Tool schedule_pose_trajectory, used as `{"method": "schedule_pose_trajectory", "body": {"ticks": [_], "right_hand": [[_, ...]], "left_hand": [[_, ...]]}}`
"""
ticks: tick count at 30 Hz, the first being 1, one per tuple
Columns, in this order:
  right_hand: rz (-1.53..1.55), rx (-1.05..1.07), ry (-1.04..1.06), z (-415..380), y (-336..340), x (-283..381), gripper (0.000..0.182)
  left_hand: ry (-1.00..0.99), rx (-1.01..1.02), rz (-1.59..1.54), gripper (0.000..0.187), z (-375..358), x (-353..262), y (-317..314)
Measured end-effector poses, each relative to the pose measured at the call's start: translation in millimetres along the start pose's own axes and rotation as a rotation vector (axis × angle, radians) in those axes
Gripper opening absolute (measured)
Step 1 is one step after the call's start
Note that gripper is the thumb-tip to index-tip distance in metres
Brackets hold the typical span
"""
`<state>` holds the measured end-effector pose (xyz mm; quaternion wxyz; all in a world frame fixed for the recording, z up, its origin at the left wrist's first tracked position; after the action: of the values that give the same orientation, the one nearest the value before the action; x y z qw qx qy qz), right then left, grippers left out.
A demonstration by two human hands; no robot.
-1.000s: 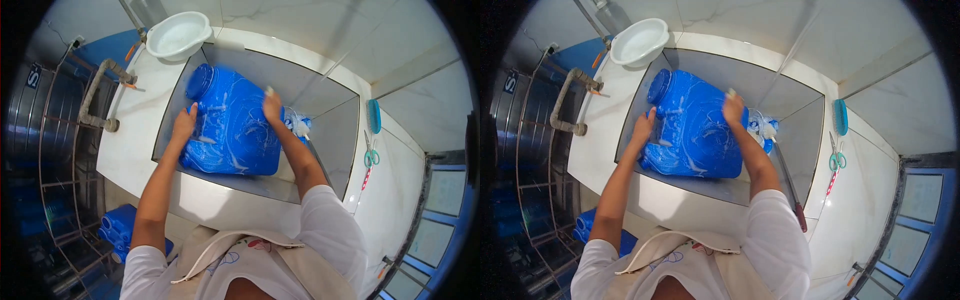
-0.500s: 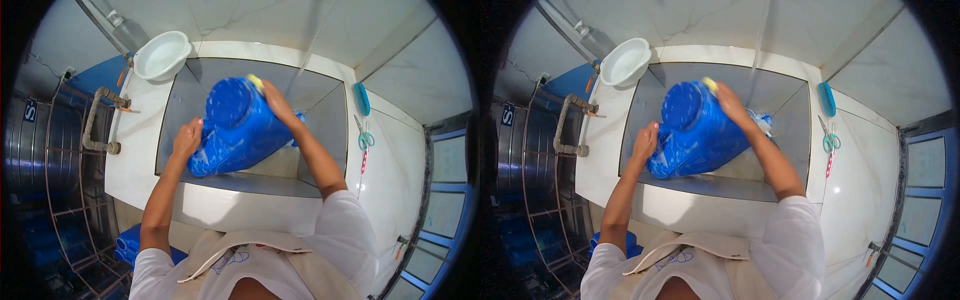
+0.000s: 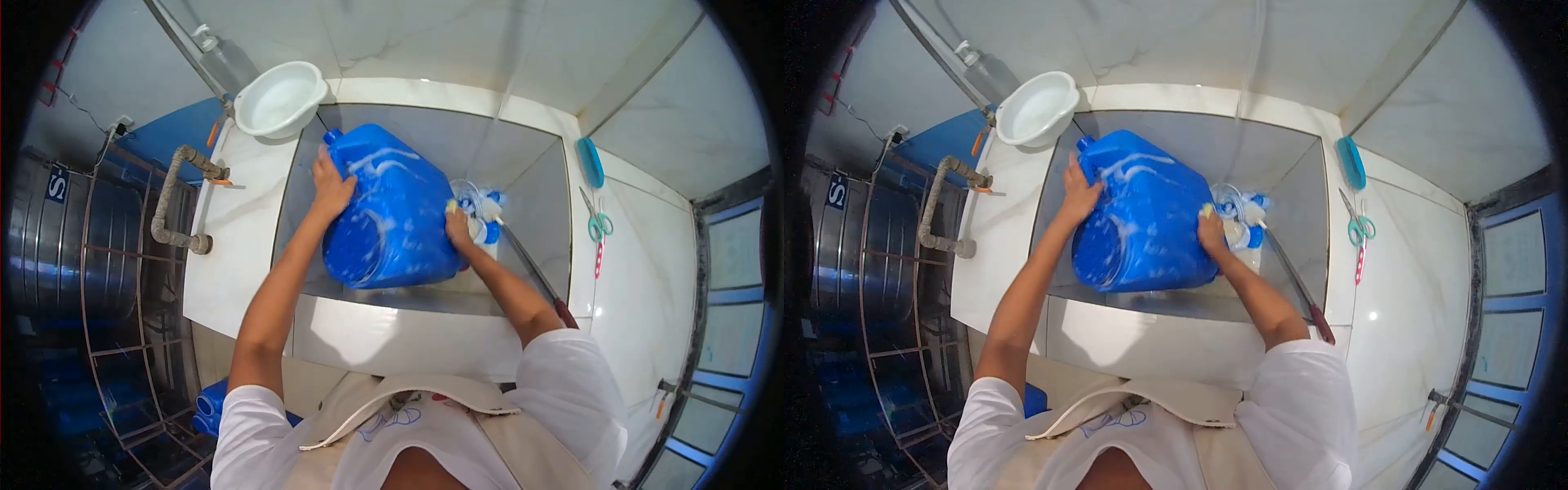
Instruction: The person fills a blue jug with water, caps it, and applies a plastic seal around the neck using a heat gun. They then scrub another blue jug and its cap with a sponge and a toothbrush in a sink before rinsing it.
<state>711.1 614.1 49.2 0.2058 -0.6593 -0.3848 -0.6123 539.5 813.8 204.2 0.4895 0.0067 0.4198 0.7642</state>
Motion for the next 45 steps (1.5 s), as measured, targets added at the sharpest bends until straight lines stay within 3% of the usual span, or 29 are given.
{"method": "schedule_pose_trajectory", "body": {"ticks": [1,2,3,5,6,7,8,10,11,12,14,16,18,20,22,25,27,30,31,32,34,35,36,38,39,41,43,45], "right_hand": [[-0.15,-0.145,0.073,8,-6,-14,0.036],[-0.303,-0.291,0.135,10,-7,-18,0.039],[-0.429,-0.198,0.213,21,-22,18,0.045],[-0.362,-0.424,0.612,10,-49,127,0.042],[-0.391,-0.485,0.59,17,-55,165,0.042],[-0.513,-0.528,0.773,18,-59,199,0.039],[-0.514,-0.534,0.772,14,-54,214,0.039],[-0.683,-0.191,0.96,9,-61,233,0.032],[-0.74,-0.358,1.082,7,-46,232,0.024],[-0.739,-0.357,1.088,10,-36,233,0.024],[-0.632,-0.438,0.802,20,-9,228,0.016],[-0.737,-0.383,0.798,-1,-25,255,0.01],[-0.68,-0.417,0.93,-15,-31,262,0.007],[-0.684,-0.424,0.883,-9,-5,248,0.008],[-0.653,-0.612,0.683,-9,31,227,0.01],[-0.732,-0.528,0.73,-34,7,246,0.014],[-0.702,-0.453,0.804,-46,1,248,0.016],[-0.624,-0.502,0.697,-40,33,210,0.016],[-0.51,-0.366,0.556,-26,48,187,0.024],[-0.507,-0.361,0.549,-19,47,178,0.024],[-0.002,-0.078,0.525,-4,44,167,0.03],[-0.259,0.019,0.712,-10,36,195,0.033],[-0.254,0.021,0.706,-6,32,202,0.033],[0.03,0.377,0.487,8,15,203,0.034],[0.099,0.257,0.348,18,19,179,0.036],[0.008,0.269,0.18,52,42,74,0.038],[0.167,-0.073,0.047,44,74,-23,0.032],[-0.184,-0.376,-0.135,29,97,-110,0.03]], "left_hand": [[-0.003,-0.015,0.003,0.033,5,5,4],[0.358,0.278,-0.196,0.034,-1,24,-5],[0.721,0.582,-0.393,0.035,-21,34,-16],[0.66,0.575,-0.397,0.034,-20,9,-2],[0.589,0.559,-0.402,0.034,-16,-2,3],[0.586,0.56,-0.404,0.034,-20,-2,0],[0.49,0.525,-0.406,0.036,-21,-2,-5],[0.387,0.487,-0.404,0.037,-19,-11,1],[0.323,0.51,-0.392,0.039,-17,-23,12],[0.261,0.53,-0.38,0.041,-16,-33,19],[0.274,0.576,-0.373,0.043,-10,-49,22],[0.232,0.638,-0.358,0.041,-2,-68,21],[0.187,0.659,-0.368,0.041,0,-77,22],[0.138,0.673,-0.368,0.041,2,-81,25],[0.093,0.677,-0.386,0.04,0,-78,26],[-0.016,0.666,-0.407,0.046,3,-85,28],[0.025,0.717,-0.404,0.046,1,-81,30],[0.034,0.768,-0.413,0.045,-2,-78,39],[0.019,0.77,-0.445,0.044,-6,-78,42],[0.025,0.777,-0.443,0.044,-9,-76,47],[-0.049,0.838,-0.349,0.048,-15,-76,50],[-0.047,0.839,-0.348,0.048,-19,-71,46],[-0.168,0.745,-0.347,0.048,-25,-67,46],[-0.295,0.657,-0.34,0.049,-32,-60,50],[-0.237,0.686,-0.321,0.049,-37,-55,53],[-0.18,0.727,-0.295,0.05,-44,-49,55],[-0.109,0.705,-0.274,0.049,-40,-41,51],[-0.014,0.736,-0.265,0.048,-29,-37,47]]}}
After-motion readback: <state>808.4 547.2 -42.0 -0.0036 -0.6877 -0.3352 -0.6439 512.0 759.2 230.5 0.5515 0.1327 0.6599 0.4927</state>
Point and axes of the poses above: each hand's wrist, its own z-axis towards the middle knuckle, its own y-axis out of the back of the hand, x = y × z, the point moved 5 cm from there along z, towards the middle knuckle, and after that the axes turned 2 degrees about z, right-handed, at the moved point
